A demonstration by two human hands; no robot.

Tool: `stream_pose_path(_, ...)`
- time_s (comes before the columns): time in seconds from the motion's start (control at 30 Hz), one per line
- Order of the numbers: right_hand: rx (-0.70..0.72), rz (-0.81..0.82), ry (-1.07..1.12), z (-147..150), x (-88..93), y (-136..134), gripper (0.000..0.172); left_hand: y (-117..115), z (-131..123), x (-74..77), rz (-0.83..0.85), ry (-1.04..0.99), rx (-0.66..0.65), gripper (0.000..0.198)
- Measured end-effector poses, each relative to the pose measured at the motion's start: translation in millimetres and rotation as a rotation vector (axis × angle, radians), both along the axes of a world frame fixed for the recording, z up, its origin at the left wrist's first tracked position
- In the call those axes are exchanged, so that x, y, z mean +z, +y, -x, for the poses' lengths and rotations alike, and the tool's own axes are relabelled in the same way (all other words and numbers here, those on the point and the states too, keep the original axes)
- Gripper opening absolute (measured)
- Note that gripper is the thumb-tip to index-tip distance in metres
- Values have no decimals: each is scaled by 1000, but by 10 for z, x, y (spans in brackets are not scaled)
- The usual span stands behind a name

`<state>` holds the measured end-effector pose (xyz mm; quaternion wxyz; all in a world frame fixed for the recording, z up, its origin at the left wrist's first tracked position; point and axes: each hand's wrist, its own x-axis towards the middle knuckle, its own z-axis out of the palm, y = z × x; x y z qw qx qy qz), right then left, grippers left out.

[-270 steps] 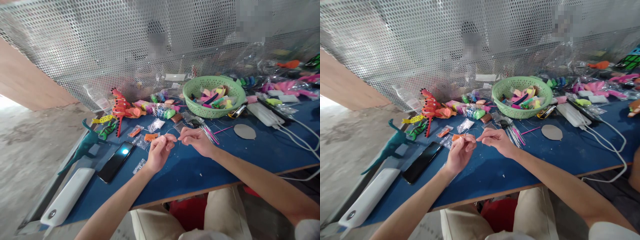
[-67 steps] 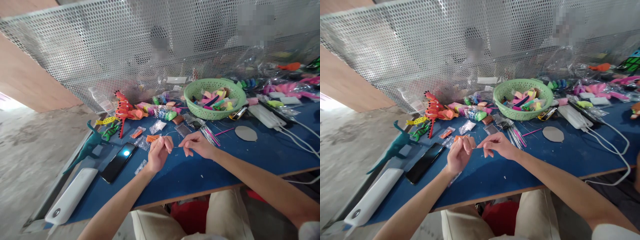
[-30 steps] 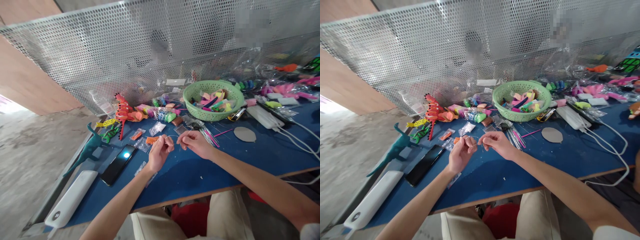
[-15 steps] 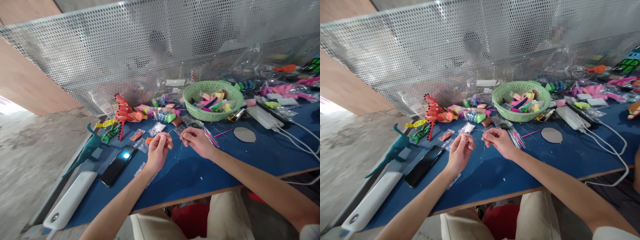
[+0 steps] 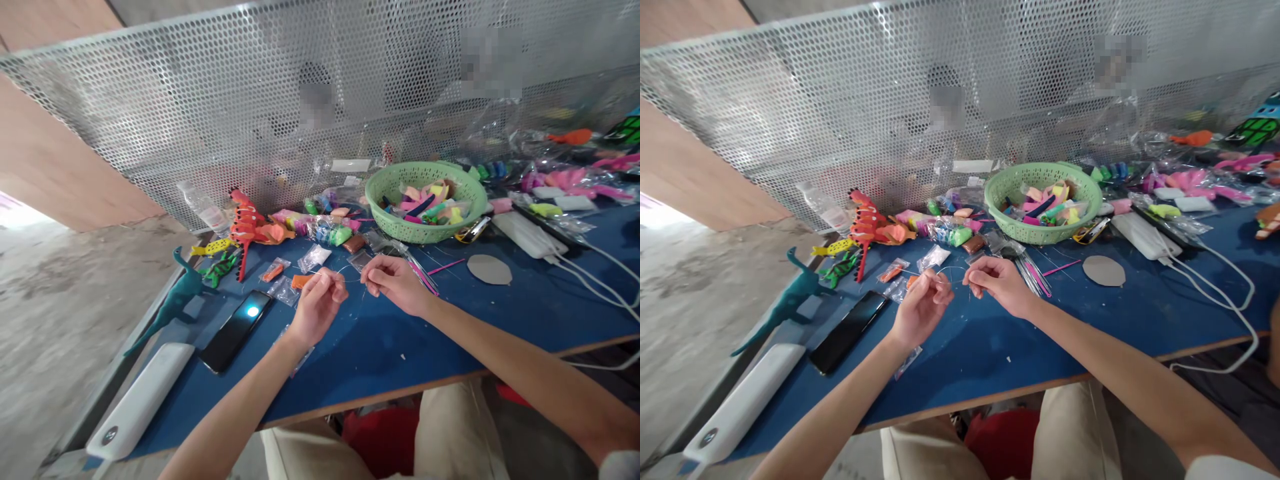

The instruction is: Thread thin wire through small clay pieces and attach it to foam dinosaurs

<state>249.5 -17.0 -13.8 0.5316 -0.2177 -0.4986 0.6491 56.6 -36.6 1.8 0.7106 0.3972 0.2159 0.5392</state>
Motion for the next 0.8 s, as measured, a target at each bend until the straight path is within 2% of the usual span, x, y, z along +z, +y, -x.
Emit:
stream_pose_path(0.27,27,-13,30,7,-5,-11,16,-9,6,-6,-132,60,57,26)
stream_pose_path(0.5,109,-95,33,-31,-18,-3,14,-7,60,-21,-173,114,-23,32)
stream_pose_path(0.8,214,-195,-1,-81,-26,-3,13,12,103,-58,-236,83,-166,24)
